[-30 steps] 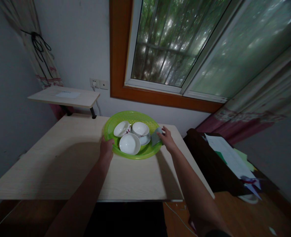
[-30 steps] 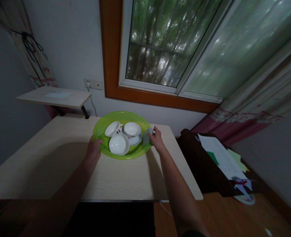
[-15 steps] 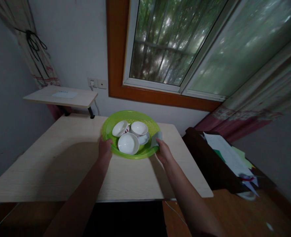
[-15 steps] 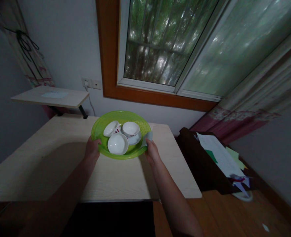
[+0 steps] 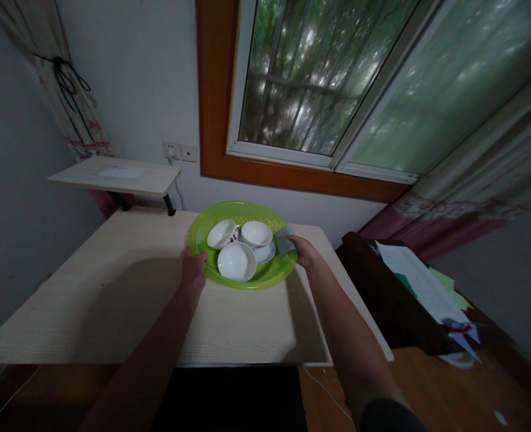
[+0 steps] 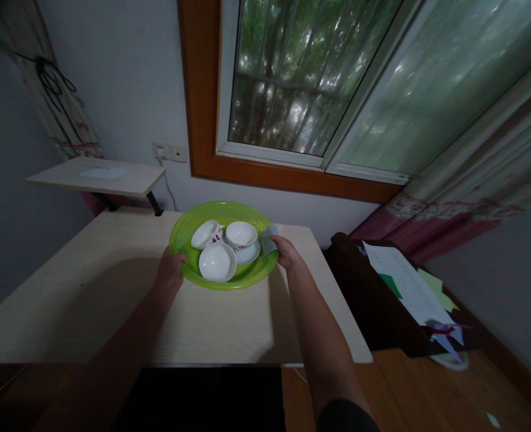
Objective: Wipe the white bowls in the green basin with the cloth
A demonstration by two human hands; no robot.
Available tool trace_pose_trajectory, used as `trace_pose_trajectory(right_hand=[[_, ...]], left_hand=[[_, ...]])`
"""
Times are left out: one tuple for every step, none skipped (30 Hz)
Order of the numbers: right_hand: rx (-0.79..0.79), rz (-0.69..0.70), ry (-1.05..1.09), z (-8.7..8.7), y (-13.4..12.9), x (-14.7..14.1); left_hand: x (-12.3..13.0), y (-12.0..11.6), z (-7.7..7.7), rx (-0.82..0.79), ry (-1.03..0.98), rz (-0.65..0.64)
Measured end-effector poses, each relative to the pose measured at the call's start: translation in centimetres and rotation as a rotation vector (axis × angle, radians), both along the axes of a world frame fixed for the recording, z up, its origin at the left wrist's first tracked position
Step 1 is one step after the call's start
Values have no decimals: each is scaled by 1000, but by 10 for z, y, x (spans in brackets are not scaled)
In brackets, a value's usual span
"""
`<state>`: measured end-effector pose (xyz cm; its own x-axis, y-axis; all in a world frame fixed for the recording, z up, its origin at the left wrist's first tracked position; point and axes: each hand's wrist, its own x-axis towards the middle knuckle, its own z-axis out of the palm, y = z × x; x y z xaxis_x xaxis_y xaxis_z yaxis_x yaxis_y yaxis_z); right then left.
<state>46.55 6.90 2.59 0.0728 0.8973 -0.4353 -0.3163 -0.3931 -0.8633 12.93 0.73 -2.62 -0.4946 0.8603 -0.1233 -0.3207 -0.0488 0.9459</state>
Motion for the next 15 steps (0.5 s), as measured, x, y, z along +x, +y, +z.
trace_pose_trajectory(right_hand=[[2, 4, -9, 2, 2, 0], [10, 6, -16, 3, 3, -1], [21, 5, -22, 3, 3, -1], [30, 2, -28, 3, 2, -2], [34, 0, -36, 3, 1, -2], [32, 1, -45, 2, -1, -3], [28, 5, -54, 2, -3, -3], [24, 11, -65, 1, -6, -3], [23, 17, -76, 0, -9, -2], [27, 22, -84, -2, -13, -2], [36, 21, -91, -3, -18, -2], [45, 14, -98, -4, -23, -2], [57, 7, -101, -6, -28, -2], [68, 2, -102, -8, -33, -3], [79, 0, -103, -9, -38, -3]], left_hand=[[1, -1, 2, -32, -6, 0], [3, -3, 4, -55, -12, 2], [5, -5, 7, -63, -17, 7], [8, -8, 10, -55, -22, 13], [11, -11, 14, -40, -35, 19], [14, -13, 16, -27, -51, 25], [18, -16, 19, -19, -63, 32], [21, -19, 21, -15, -65, 36], [25, -21, 22, -18, -56, 42], [28, -23, 22, -22, -40, 48], [30, -25, 22, -27, -25, 54], [32, -26, 22, -32, -18, 59], [34, -27, 22, -33, -23, 63], [35, -27, 22, -33, -36, 68], [35, -27, 23, -36, -49, 72]])
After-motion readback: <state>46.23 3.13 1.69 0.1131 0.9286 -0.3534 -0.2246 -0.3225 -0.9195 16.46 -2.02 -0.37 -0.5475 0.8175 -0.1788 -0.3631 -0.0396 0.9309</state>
